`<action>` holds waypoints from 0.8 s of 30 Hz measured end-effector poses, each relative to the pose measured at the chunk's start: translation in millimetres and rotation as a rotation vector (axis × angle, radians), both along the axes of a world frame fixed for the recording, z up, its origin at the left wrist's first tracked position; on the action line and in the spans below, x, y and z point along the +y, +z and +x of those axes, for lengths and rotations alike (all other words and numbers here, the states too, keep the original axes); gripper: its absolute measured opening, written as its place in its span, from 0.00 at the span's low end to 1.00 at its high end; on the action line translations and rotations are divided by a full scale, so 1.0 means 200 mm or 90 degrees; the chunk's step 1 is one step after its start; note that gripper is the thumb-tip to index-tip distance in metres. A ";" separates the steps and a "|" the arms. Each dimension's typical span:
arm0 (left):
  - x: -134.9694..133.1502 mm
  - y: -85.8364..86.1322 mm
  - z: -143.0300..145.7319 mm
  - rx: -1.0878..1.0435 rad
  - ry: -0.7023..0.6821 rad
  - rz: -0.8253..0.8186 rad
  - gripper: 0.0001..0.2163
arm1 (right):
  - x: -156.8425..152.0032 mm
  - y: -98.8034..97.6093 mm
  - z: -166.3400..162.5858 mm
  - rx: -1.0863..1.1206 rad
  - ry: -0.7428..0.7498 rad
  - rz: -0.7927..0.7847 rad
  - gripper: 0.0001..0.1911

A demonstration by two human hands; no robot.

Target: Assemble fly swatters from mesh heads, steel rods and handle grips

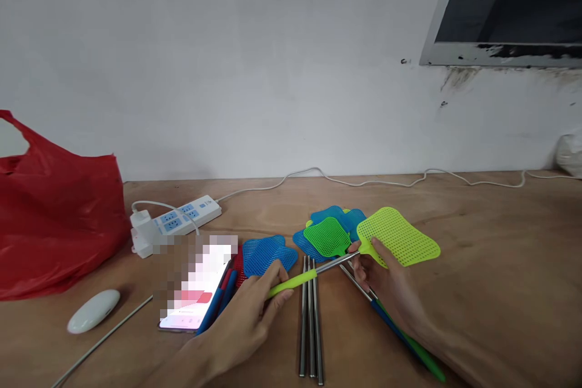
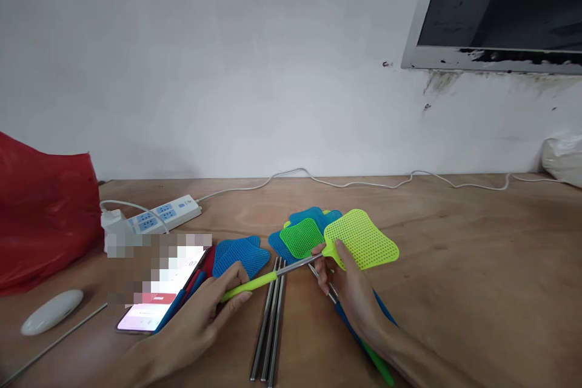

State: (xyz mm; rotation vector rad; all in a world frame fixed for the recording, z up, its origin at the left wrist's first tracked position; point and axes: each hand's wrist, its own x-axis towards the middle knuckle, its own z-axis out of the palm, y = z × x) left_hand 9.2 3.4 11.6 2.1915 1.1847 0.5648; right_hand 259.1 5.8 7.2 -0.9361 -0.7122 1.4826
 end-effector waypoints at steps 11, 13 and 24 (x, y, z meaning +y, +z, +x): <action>-0.04 0.16 0.00 0.024 -0.060 0.101 0.09 | -0.10 0.10 -0.14 -0.090 0.010 0.040 0.21; -0.05 0.17 0.00 0.026 -0.066 0.098 0.09 | -0.11 0.10 -0.13 -0.089 0.012 0.027 0.21; -0.11 0.13 -0.15 0.057 -0.029 0.102 0.10 | -0.07 0.06 0.16 -0.049 -0.012 -0.075 0.19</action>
